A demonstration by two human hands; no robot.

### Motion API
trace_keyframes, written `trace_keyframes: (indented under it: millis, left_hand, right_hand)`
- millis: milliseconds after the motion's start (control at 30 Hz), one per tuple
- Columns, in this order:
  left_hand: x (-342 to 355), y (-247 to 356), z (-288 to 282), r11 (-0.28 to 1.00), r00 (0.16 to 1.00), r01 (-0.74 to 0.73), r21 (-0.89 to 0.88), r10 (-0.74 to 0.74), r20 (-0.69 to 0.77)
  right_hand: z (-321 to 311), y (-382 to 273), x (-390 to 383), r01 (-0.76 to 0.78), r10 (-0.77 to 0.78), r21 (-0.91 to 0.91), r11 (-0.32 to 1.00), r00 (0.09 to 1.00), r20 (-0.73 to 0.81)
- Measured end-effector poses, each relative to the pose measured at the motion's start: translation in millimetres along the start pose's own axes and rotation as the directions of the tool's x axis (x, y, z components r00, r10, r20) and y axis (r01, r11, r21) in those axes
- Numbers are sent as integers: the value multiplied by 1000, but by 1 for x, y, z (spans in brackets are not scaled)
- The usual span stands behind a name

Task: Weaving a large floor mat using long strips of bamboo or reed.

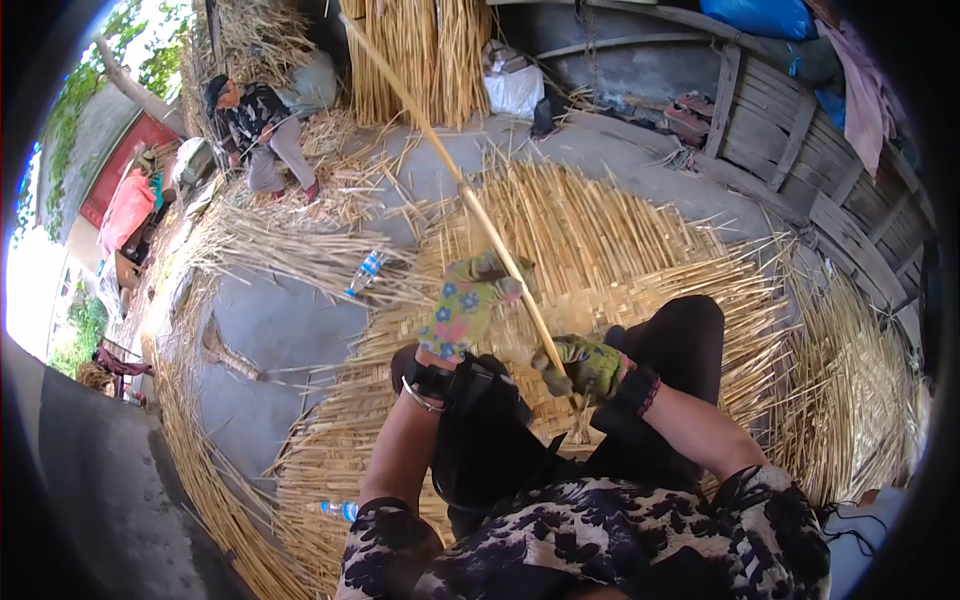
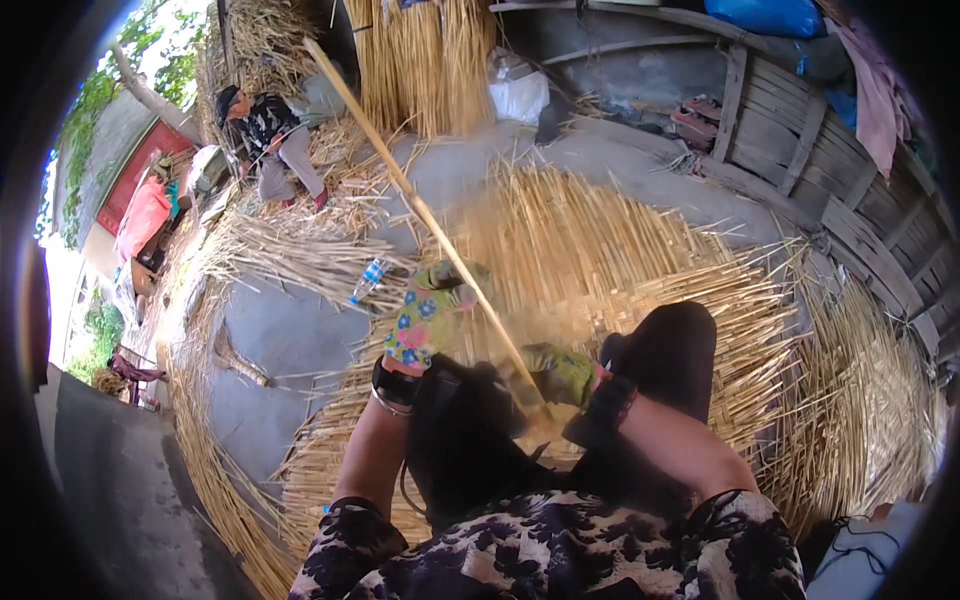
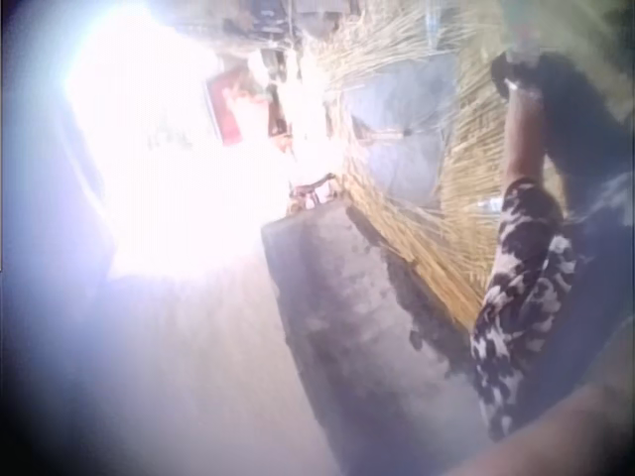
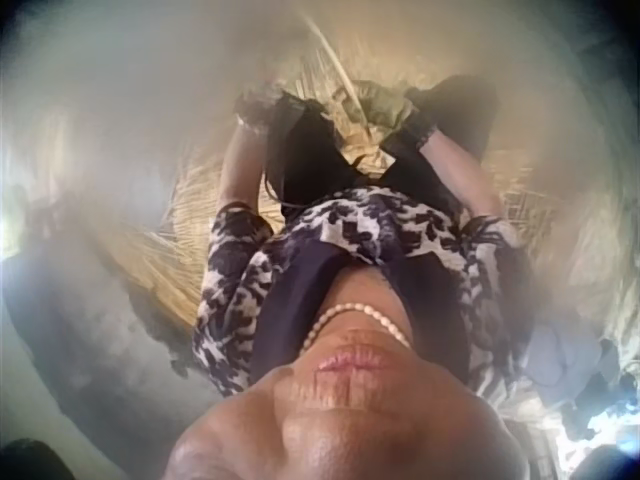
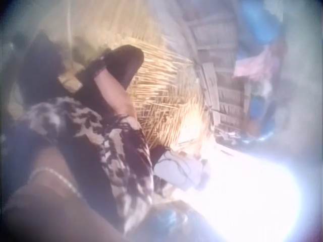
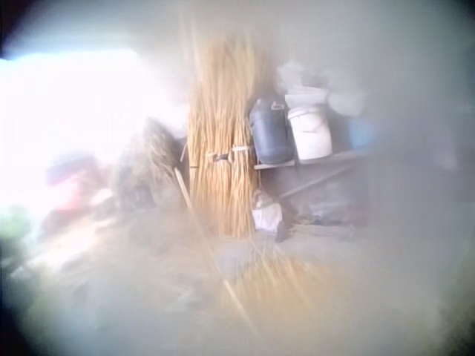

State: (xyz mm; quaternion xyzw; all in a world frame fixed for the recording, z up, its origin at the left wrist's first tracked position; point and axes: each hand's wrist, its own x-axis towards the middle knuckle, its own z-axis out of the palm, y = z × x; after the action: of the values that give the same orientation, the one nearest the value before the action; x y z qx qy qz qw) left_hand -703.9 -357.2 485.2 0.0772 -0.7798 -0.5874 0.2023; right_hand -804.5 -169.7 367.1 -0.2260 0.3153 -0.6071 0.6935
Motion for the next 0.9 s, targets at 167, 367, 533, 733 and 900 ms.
trace_keyframes:
  millis: [167,367,533,733,900]
  left_hand:
    - [29,2,6,984,942,-93,153,137,-308]
    - [43,-1,15,300,837,-273,914,542,72]
    - [43,6,17,787,838,-374,490,513,-185]
    - [23,35,2,802,600,-301,515,579,-551]
    - [25,30,0,894,931,26,-448,-186,-316]
  right_hand:
    - [23,-38,-2,217,-592,-640,737,665,-456]
    - [77,-117,-52,-351,-724,-645,-679,469,507]
    - [60,-146,-45,-373,-686,-849,-374,727,-17]
    - [52,-147,-15,104,-525,-808,579,806,-273]
    - [70,-131,9,190,-418,-652,734,883,-213]
